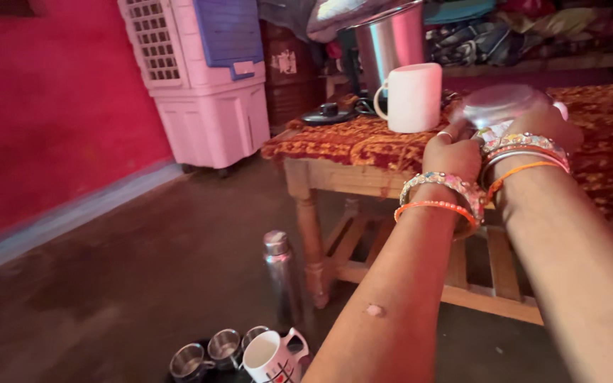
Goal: The person wipes a white ceramic mug with a white cloth, cleaning the exterior and interior surfaces. They then wipe a small metal plate and a yellow mug, placing the cleaned items on a wooden table. The task involves handling multiple dishware items one by one.
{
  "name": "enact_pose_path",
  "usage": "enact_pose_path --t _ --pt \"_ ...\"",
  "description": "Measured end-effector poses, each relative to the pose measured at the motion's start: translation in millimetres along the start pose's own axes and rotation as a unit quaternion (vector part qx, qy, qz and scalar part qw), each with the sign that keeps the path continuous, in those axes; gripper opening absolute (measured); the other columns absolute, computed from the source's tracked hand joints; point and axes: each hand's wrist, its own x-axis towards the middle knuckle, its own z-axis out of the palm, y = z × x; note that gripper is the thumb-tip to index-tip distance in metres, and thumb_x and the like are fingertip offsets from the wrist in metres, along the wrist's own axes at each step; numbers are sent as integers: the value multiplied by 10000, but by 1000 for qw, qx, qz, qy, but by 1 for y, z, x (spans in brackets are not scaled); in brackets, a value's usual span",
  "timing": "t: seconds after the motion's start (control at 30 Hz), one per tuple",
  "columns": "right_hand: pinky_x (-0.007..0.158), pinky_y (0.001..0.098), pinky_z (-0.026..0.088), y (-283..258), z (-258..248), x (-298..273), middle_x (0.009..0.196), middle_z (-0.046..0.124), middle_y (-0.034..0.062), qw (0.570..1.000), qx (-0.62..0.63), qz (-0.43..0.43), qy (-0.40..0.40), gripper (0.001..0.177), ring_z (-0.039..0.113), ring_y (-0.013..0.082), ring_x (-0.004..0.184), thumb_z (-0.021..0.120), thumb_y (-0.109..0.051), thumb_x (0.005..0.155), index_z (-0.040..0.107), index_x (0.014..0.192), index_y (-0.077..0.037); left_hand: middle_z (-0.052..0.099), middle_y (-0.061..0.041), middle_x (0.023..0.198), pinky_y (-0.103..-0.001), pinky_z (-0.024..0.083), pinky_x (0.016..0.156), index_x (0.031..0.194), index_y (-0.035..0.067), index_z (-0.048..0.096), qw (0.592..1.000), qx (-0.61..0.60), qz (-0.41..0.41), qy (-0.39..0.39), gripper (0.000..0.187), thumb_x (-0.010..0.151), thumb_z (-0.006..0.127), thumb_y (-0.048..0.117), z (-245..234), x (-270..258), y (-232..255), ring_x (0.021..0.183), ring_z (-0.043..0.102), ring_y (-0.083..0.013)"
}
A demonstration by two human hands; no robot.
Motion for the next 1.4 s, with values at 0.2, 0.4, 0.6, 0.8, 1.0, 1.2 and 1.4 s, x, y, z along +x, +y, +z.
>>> enact_pose_path --t 0.2,0.4,0.6,0.8,1.0,1.2,1.4 --pt "612 350 532 4 -21 7 971 738 136 999 -21 7 43 453 705 202 741 664 -359 968 676 1223 16 740 -207 1156 -363 520 892 1241 31 704 962 255 -91 36 375 903 674 190 21 -11 17 1067 701 -261" --pt "624 352 533 1 -16 -9 984 739 148 996 -28 17 78 455 709 211 760 671 -357 952 677 1212 17 739 -220 1150 -394 539 861 1203 78 729 952 298 -64 -7 414 868 489 112 0 23 -9 1052 713 -344" --pt "635 353 533 8 -16 -30 998 741 160 991 -32 34 125 458 712 220 778 679 -355 935 677 1202 17 708 -193 1146 -449 588 768 1218 81 718 955 262 -137 21 440 880 438 102 5 2 18 957 720 -344" --pt "646 355 534 4 3 -67 1011 742 173 984 -18 60 168 461 716 229 797 687 -353 918 678 1191 18 725 -225 1190 -440 557 825 1266 57 690 989 89 -111 36 481 863 429 43 -23 -14 30 1033 701 -345" --pt "658 356 534 -7 13 -99 1025 744 185 973 6 84 217 464 720 238 815 694 -351 902 678 1181 19 713 -196 1171 -402 496 988 1241 133 763 902 430 21 18 434 916 477 132 -76 -4 39 1175 659 -332" --pt "650 360 549 -11 50 -166 1033 743 189 975 81 123 166 438 735 246 812 672 -255 837 660 1184 12 748 -142 1162 -347 530 904 1259 67 722 959 278 -32 35 326 984 576 162 -141 -59 72 1069 699 -229" --pt "624 368 585 3 107 -245 1039 742 184 977 144 157 -14 503 761 249 777 665 -12 703 613 1202 16 734 -163 1106 -338 582 755 1317 23 653 989 16 -118 82 375 955 566 -17 -203 -126 127 894 706 -215"
